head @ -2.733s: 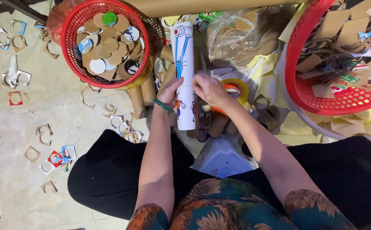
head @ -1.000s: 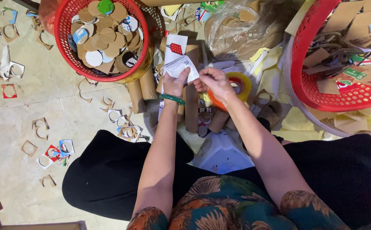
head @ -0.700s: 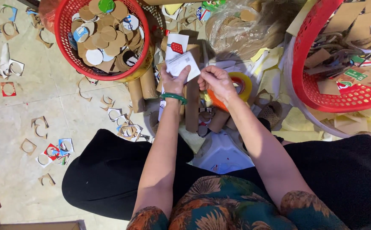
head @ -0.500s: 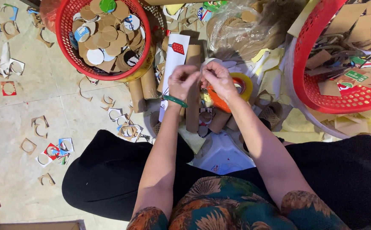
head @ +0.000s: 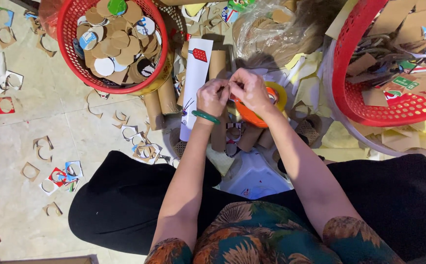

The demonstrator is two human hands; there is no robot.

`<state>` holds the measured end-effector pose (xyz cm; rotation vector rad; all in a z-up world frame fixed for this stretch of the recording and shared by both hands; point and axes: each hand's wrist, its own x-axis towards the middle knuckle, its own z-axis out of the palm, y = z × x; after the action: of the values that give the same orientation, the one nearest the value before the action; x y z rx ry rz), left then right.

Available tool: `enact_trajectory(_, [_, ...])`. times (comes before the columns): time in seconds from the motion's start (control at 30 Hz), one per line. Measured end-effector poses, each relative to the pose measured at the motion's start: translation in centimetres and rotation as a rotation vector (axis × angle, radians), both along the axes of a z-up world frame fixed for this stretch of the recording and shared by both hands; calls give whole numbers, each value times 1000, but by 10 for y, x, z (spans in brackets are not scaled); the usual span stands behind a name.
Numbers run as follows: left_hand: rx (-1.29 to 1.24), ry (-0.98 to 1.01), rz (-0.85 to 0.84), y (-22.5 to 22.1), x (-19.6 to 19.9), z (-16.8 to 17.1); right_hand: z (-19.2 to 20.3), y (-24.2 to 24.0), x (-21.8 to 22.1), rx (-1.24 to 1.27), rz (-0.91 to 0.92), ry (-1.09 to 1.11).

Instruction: Cutting circular cardboard shapes with scissors and labeling paper tubes.

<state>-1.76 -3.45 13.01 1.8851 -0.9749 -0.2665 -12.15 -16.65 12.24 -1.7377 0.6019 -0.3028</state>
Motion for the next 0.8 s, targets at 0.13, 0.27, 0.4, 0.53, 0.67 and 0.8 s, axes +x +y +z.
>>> enact_trajectory(0.13, [-5, 121, 131, -5, -8, -7, 14, 0, 0, -323, 29, -28])
enact_trajectory(0.27, [-108, 616, 252, -7, -12, -48, 19, 0, 2, -289, 38, 13])
enact_trajectory(0.4, [-219, 892, 272, -8, -12, -71, 13, 0, 4, -337, 53, -8])
enact_trajectory(0.53, [-186, 1007, 396, -5, -5, -69, 13, -5, 6, -421, 71, -63])
enact_trajectory(0.67, [-250, 1108, 558, 11, 33, -90, -12, -37, 0, -363, 7, 60])
enact_trajectory(0.8, [-308, 1181, 667, 35, 68, -63, -31, -89, -18, -421, -102, 94])
